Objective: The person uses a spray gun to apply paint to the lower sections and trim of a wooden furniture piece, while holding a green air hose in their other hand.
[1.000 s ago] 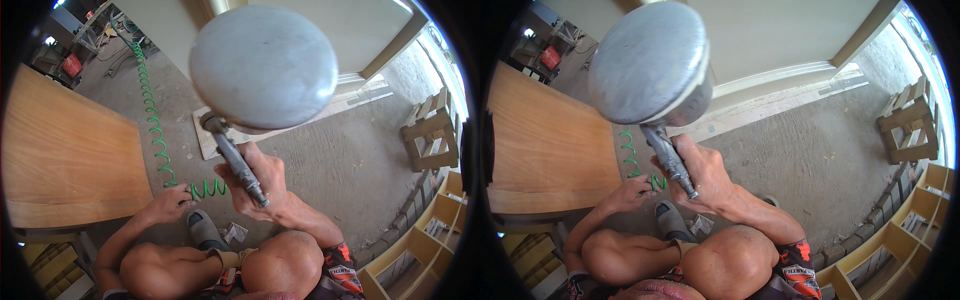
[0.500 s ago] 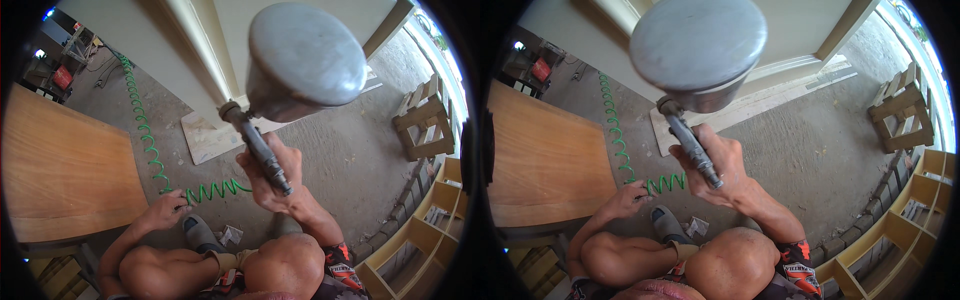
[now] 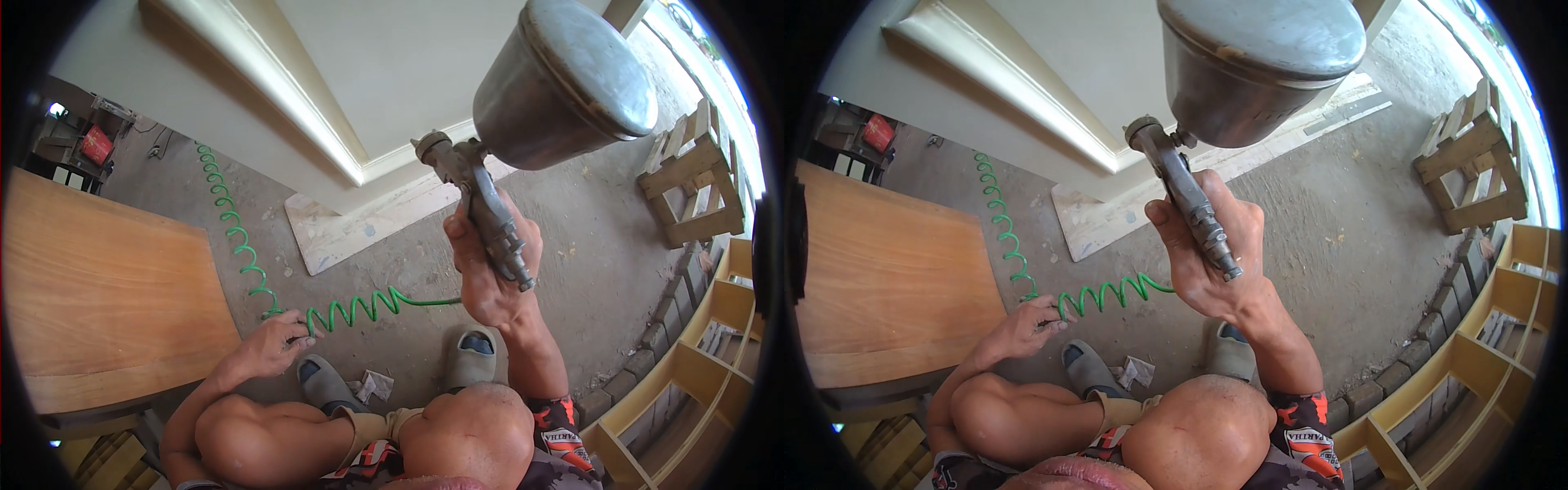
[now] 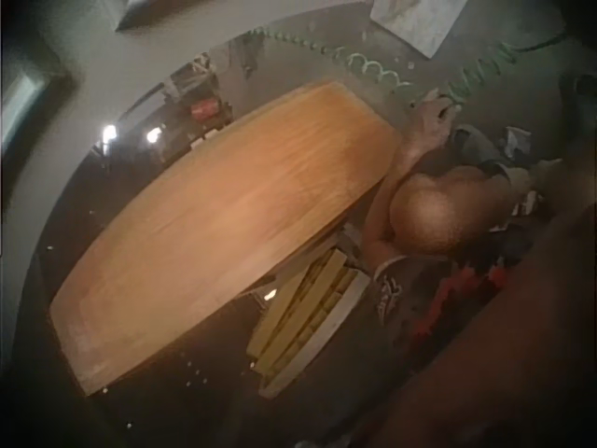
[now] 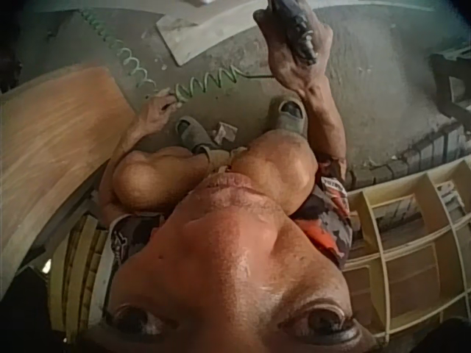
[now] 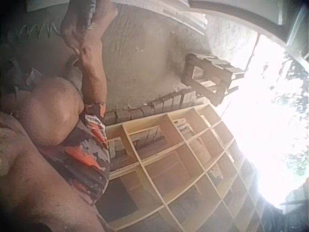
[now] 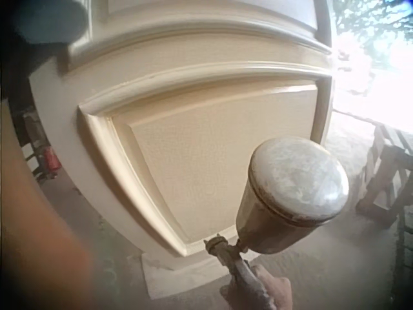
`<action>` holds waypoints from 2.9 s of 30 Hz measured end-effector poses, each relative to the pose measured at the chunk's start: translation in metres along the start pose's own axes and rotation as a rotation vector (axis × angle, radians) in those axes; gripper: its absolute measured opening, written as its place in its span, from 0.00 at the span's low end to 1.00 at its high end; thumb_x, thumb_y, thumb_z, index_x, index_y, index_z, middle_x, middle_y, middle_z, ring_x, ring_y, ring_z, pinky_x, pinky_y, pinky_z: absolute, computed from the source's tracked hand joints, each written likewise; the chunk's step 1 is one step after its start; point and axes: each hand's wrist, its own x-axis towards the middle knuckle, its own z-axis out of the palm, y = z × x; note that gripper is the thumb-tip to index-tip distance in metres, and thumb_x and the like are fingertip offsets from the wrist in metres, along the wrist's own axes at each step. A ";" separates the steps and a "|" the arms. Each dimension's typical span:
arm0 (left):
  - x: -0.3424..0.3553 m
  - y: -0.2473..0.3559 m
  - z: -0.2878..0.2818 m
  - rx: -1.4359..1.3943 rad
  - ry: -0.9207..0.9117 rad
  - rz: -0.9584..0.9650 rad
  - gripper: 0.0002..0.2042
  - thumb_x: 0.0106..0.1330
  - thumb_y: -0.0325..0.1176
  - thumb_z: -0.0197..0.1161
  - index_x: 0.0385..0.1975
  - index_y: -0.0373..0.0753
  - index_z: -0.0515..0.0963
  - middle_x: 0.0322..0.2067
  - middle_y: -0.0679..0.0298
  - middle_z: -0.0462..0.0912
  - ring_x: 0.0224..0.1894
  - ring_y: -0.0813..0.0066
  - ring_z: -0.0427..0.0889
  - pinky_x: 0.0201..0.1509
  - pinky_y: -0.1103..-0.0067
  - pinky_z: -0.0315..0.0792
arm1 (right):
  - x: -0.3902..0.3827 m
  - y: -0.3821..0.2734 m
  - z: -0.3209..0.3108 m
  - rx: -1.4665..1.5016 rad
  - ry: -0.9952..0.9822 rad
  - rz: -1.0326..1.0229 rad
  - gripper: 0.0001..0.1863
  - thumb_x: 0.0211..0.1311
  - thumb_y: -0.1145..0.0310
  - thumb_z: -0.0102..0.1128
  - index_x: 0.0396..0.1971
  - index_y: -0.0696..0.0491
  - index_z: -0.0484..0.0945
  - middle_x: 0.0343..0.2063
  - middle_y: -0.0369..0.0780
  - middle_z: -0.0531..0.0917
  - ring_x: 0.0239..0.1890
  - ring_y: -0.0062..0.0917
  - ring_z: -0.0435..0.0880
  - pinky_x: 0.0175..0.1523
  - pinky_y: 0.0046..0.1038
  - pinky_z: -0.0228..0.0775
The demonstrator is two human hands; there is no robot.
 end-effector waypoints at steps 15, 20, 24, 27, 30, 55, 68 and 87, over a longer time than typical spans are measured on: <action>0.030 0.025 -0.007 0.028 -0.062 0.022 0.12 0.76 0.32 0.65 0.52 0.37 0.89 0.50 0.51 0.86 0.54 0.50 0.85 0.60 0.62 0.78 | 0.014 0.012 -0.059 0.044 0.156 0.118 0.10 0.78 0.69 0.70 0.37 0.57 0.78 0.18 0.34 0.75 0.21 0.17 0.70 0.29 0.27 0.64; 0.043 0.038 -0.010 0.071 -0.080 0.056 0.12 0.76 0.31 0.65 0.52 0.37 0.89 0.50 0.51 0.86 0.54 0.49 0.85 0.60 0.62 0.78 | 0.024 0.017 -0.085 0.037 0.211 0.118 0.12 0.80 0.66 0.68 0.38 0.58 0.80 0.20 0.31 0.75 0.24 0.15 0.69 0.30 0.26 0.62; 0.052 0.053 -0.013 0.070 -0.107 0.053 0.11 0.76 0.30 0.65 0.52 0.36 0.89 0.50 0.50 0.86 0.54 0.49 0.85 0.60 0.62 0.78 | 0.032 0.027 -0.101 0.008 0.234 0.109 0.14 0.81 0.63 0.68 0.38 0.59 0.80 0.21 0.29 0.75 0.24 0.14 0.69 0.31 0.25 0.62; 0.062 0.069 -0.017 0.058 -0.131 0.038 0.11 0.75 0.30 0.65 0.52 0.36 0.89 0.50 0.50 0.86 0.54 0.49 0.85 0.59 0.62 0.78 | 0.038 0.033 -0.113 0.013 0.237 0.116 0.13 0.83 0.62 0.66 0.42 0.57 0.80 0.20 0.29 0.73 0.18 0.10 0.65 0.21 0.20 0.55; 0.069 0.081 -0.018 0.056 -0.152 0.039 0.11 0.75 0.29 0.65 0.52 0.35 0.89 0.51 0.50 0.87 0.54 0.49 0.86 0.60 0.61 0.79 | 0.042 0.039 -0.126 0.025 0.242 0.133 0.14 0.83 0.61 0.66 0.42 0.57 0.80 0.20 0.30 0.74 0.17 0.11 0.66 0.21 0.20 0.55; 0.121 0.133 -0.013 0.047 -0.220 0.070 0.12 0.76 0.30 0.65 0.54 0.37 0.90 0.52 0.49 0.87 0.55 0.48 0.86 0.62 0.62 0.79 | 0.115 0.068 -0.237 0.147 0.361 0.213 0.14 0.81 0.58 0.68 0.39 0.53 0.81 0.22 0.31 0.74 0.15 0.13 0.63 0.20 0.25 0.47; 0.134 0.157 -0.005 0.026 -0.251 0.020 0.13 0.76 0.29 0.64 0.56 0.38 0.89 0.52 0.50 0.86 0.52 0.52 0.88 0.58 0.65 0.81 | 0.149 0.091 -0.315 0.103 0.389 0.238 0.20 0.83 0.54 0.65 0.32 0.53 0.77 0.22 0.32 0.73 0.14 0.16 0.64 0.20 0.26 0.51; 0.142 0.154 0.005 -0.066 -0.254 0.025 0.13 0.79 0.29 0.62 0.57 0.38 0.88 0.51 0.52 0.85 0.48 0.59 0.90 0.55 0.68 0.83 | 0.189 0.110 -0.381 0.001 0.475 0.223 0.23 0.81 0.53 0.68 0.26 0.52 0.77 0.14 0.29 0.69 0.12 0.15 0.63 0.20 0.26 0.46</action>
